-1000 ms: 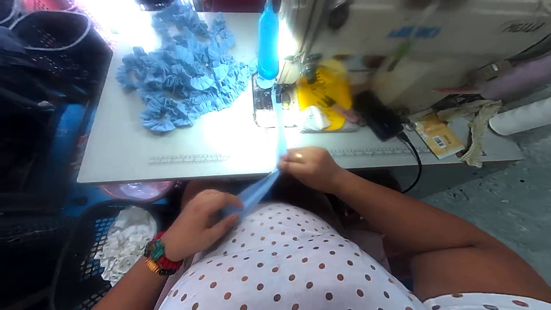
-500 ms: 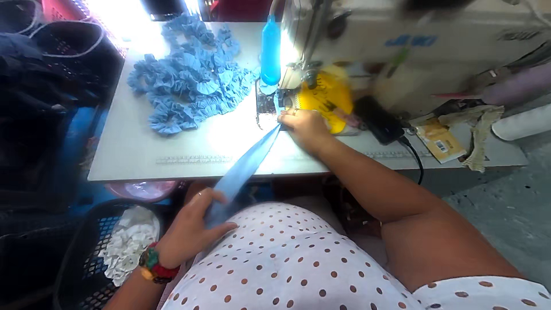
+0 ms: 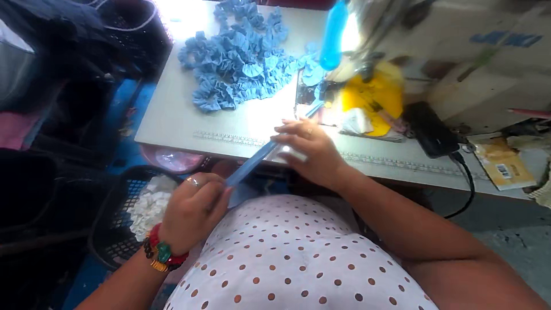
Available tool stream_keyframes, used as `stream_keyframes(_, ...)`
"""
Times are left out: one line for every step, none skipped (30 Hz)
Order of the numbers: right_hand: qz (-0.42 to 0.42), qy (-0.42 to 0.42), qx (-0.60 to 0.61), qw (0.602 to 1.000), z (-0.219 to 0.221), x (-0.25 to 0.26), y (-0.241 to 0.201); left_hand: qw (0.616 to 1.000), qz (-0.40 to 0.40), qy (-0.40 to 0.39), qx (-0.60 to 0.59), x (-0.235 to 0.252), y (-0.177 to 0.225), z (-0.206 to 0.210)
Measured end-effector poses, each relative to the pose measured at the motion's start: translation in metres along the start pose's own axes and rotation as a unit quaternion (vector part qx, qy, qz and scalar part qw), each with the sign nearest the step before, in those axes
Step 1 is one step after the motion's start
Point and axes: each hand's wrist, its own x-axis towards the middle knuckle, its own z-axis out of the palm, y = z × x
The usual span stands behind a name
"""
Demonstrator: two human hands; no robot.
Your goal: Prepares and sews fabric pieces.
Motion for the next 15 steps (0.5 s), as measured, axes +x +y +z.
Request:
stream_keyframes(-0.017, -0.004, 0.021, 1.000, 0.003, 0.002, -0.014, 1.000, 0.001, 0.014, -0.017, 0.000, 0.003, -0.001)
stream_keyframes(-0.032, -0.007, 0.037, 0.999, 0.006, 0.005, -0.026, 0.999, 0.006, 0.025, -0.029, 0.001, 0.007, -0.001)
stream_keyframes(-0.046, -0.010, 0.050, 0.998, 0.008, 0.008, -0.035, 0.999, 0.012, 0.033, -0.034, 0.002, 0.010, -0.001)
stream_keyframes(-0.059, -0.011, 0.058, 0.997, 0.009, 0.011, -0.042, 0.998, 0.017, 0.040, -0.037, 0.003, 0.012, -0.001)
stream_keyframes(-0.071, -0.010, 0.061, 0.996, 0.010, 0.013, -0.047, 0.998, 0.021, 0.046, -0.039, 0.004, 0.015, -0.001)
stream_keyframes(-0.080, -0.011, 0.059, 0.995, 0.010, 0.015, -0.051, 0.997, 0.024, 0.053, -0.042, 0.006, 0.017, 0.000)
stream_keyframes(-0.086, -0.013, 0.055, 0.995, 0.010, 0.016, -0.054, 0.997, 0.026, 0.058, -0.043, 0.008, 0.018, 0.000)
stream_keyframes(-0.089, -0.013, 0.053, 0.995, 0.010, 0.017, -0.056, 0.997, 0.029, 0.062, -0.044, 0.009, 0.019, 0.001)
stream_keyframes(-0.091, -0.012, 0.051, 0.994, 0.010, 0.017, -0.057, 0.996, 0.033, 0.067, -0.046, 0.011, 0.020, 0.002)
stream_keyframes(-0.093, -0.012, 0.048, 0.994, 0.010, 0.017, -0.058, 0.996, 0.038, 0.071, -0.049, 0.012, 0.021, 0.002)
stream_keyframes(-0.095, -0.013, 0.042, 0.994, 0.010, 0.016, -0.059, 0.995, 0.043, 0.073, -0.052, 0.013, 0.021, 0.002)
stream_keyframes(-0.100, -0.013, 0.030, 0.994, 0.009, 0.015, -0.060, 0.995, 0.047, 0.071, -0.058, 0.013, 0.022, 0.002)
stream_keyframes(-0.109, -0.015, 0.010, 0.994, 0.006, 0.014, -0.062, 0.994, 0.049, 0.064, -0.071, 0.014, 0.024, 0.002)
stream_keyframes(-0.124, -0.016, -0.017, 0.992, 0.001, 0.011, -0.065, 0.993, 0.050, 0.048, -0.092, 0.014, 0.025, 0.001)
stream_keyframes(-0.139, -0.017, -0.047, 0.989, -0.005, 0.006, -0.069, 0.991, 0.048, 0.021, -0.126, 0.014, 0.026, 0.000)
